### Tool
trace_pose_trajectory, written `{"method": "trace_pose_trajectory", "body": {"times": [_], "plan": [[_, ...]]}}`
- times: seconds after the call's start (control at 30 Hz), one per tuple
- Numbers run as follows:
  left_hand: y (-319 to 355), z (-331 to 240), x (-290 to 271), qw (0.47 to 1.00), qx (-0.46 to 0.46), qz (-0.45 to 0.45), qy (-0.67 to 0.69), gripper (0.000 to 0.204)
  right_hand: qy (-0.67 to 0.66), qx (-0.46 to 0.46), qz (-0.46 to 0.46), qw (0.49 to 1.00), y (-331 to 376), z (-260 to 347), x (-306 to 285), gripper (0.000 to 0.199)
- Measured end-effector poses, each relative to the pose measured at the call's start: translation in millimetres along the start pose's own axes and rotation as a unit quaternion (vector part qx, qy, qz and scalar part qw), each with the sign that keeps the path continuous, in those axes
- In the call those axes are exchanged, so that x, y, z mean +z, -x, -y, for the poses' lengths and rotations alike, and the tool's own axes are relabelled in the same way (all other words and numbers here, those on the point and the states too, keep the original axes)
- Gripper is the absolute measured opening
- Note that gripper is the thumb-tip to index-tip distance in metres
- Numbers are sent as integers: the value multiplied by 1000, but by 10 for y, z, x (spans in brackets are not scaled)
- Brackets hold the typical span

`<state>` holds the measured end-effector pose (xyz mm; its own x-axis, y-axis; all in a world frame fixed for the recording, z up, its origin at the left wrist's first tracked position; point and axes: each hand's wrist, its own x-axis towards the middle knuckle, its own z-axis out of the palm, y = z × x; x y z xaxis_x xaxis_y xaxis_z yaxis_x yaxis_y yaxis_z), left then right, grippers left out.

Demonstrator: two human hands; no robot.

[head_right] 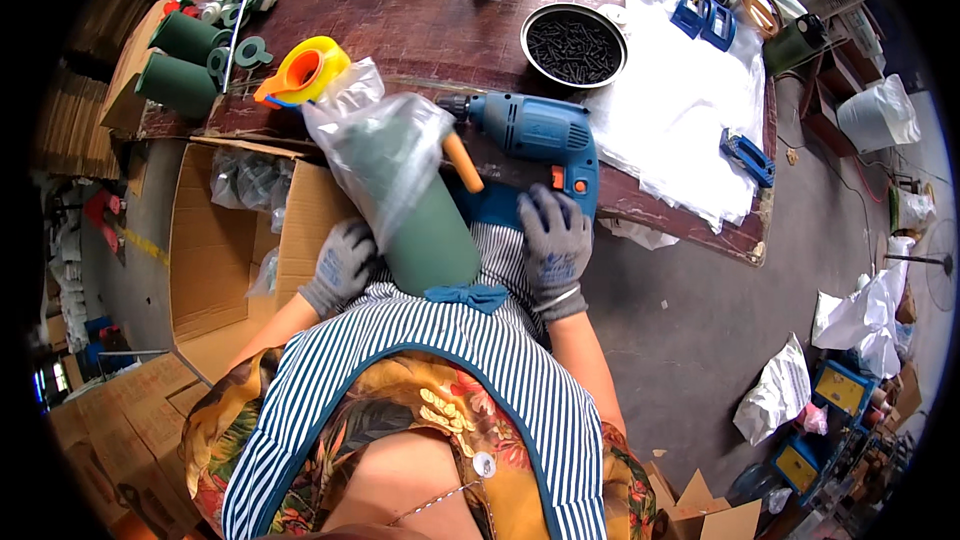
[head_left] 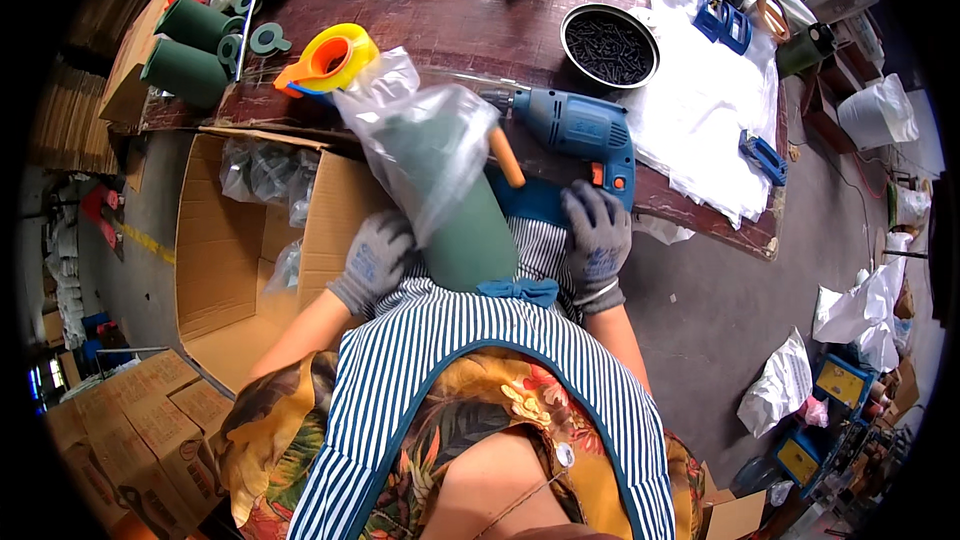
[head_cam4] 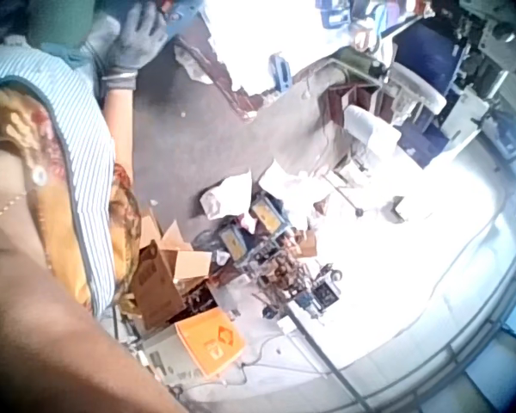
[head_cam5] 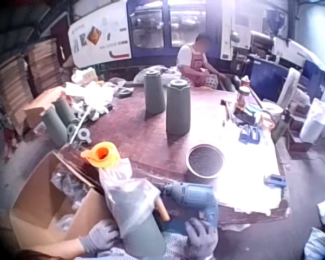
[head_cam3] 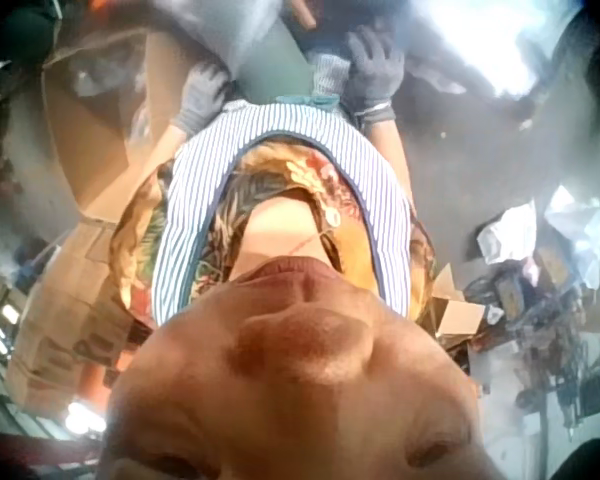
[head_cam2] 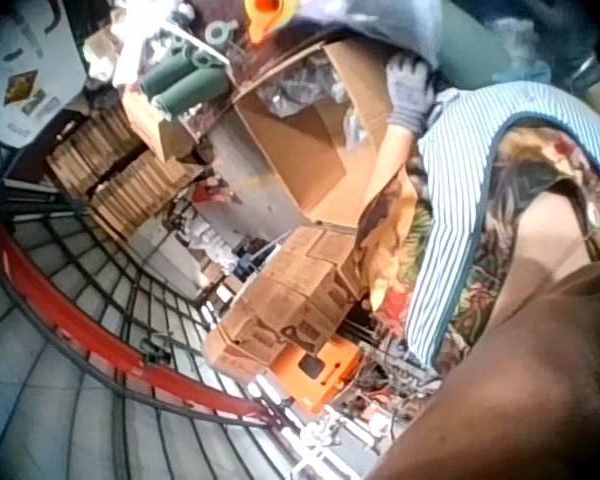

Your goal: The person assembles multiple green plastic sprayers by attaching a wooden handle and a screw with a drill, then placing each completed sprayer into a plastic bag and then into a cardboard box.

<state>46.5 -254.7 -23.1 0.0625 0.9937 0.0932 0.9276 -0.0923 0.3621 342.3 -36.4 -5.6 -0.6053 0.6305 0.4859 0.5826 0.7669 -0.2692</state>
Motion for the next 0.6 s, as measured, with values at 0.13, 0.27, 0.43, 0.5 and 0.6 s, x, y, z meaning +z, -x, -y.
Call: {"method": "trace_pose_trajectory", "body": {"times": [0.13, 0.27, 0.43, 0.5, 0.6], "plan": [[-131, 197, -47, 988, -152, -13, 33, 52, -70, -27, -75, 994, -523, 282, 8, 37], [-146, 250, 78, 991, -129, -19, -8, 55, -100, -45, 7, 994, -1034, 492, 270, 55], [-59, 328, 250, 983, -158, -92, -4, 50, -103, -60, 168, 979, -1493, 785, 615, 67], [-56, 415, 280, 980, -172, -100, 4, 49, -74, -68, 225, 969, -1597, 857, 778, 65], [-17, 489, 264, 971, -203, -122, 26, 46, -154, -58, 159, 973, -1549, 809, 987, 48]]}}
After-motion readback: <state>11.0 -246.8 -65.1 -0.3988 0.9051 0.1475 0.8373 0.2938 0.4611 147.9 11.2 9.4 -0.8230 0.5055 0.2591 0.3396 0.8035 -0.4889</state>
